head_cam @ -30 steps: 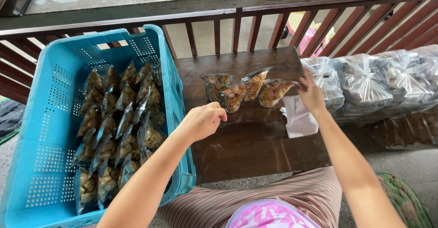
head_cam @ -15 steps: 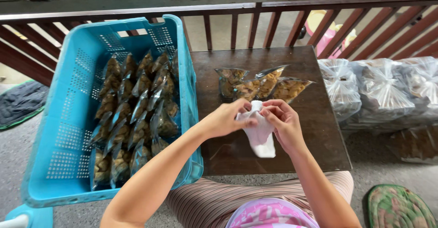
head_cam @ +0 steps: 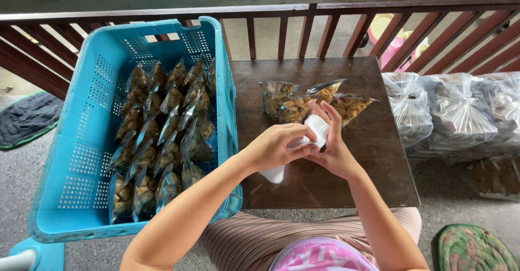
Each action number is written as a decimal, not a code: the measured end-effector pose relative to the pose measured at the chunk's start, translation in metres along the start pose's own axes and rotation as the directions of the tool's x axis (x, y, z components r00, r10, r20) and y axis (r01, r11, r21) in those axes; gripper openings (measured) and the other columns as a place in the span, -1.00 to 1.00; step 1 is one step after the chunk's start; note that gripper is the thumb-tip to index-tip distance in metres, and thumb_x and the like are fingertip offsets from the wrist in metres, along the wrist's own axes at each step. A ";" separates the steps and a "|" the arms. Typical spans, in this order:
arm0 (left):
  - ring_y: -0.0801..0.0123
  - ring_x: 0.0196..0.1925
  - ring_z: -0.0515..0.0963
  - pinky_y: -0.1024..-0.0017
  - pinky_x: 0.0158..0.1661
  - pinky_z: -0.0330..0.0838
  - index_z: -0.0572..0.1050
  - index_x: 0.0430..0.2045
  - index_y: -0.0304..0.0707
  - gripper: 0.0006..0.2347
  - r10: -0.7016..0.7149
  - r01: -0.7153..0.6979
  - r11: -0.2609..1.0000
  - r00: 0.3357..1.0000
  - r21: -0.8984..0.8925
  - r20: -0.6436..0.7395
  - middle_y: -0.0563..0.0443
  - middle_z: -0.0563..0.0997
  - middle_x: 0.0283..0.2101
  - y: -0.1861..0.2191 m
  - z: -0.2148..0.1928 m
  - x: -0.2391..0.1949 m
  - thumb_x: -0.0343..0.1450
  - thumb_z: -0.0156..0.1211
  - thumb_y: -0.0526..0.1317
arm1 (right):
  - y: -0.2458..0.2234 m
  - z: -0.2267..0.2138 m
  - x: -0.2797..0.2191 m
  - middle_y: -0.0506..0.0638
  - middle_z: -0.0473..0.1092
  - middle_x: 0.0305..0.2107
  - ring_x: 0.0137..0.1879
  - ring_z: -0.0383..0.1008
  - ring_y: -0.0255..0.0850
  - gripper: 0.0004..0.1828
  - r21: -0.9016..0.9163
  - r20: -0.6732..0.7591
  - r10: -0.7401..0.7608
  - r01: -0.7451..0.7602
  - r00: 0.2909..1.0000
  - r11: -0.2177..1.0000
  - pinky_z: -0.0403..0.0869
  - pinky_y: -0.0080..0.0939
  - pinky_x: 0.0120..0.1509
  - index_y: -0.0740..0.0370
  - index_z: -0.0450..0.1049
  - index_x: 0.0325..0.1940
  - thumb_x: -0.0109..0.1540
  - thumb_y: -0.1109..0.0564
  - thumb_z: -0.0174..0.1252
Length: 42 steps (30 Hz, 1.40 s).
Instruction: The person sits on the floor and wipes sealed plastic bags containing food items with a white cloth. They pick up each bag from a blue basket, wipe it thoroughly, and place it on a wooden table.
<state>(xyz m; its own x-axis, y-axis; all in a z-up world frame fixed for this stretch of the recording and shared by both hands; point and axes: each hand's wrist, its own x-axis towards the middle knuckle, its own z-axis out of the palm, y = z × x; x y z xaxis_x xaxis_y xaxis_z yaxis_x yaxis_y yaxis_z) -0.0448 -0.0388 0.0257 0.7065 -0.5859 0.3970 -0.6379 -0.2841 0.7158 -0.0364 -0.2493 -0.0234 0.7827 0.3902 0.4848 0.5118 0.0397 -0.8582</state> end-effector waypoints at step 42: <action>-0.09 -0.05 0.64 0.09 -0.11 0.55 0.50 -0.12 -0.30 -0.79 -0.589 0.889 0.338 0.455 0.308 -0.667 -0.28 0.59 -0.03 -0.296 -0.112 -0.023 0.41 0.22 -0.25 | 0.030 0.031 0.051 0.19 0.41 -0.20 -0.11 0.47 -0.05 -0.67 -0.652 -0.082 0.059 -0.099 0.995 0.751 0.47 -0.15 -0.03 0.19 0.66 0.02 0.18 0.10 0.41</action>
<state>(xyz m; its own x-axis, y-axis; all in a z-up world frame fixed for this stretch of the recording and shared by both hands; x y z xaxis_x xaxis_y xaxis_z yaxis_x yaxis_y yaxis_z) 0.1626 0.1441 -0.1311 0.9022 0.4072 0.1421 0.3182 -0.8509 0.4181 0.0075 -0.1995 -0.0297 0.8381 0.3147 0.4455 0.5383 -0.6088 -0.5827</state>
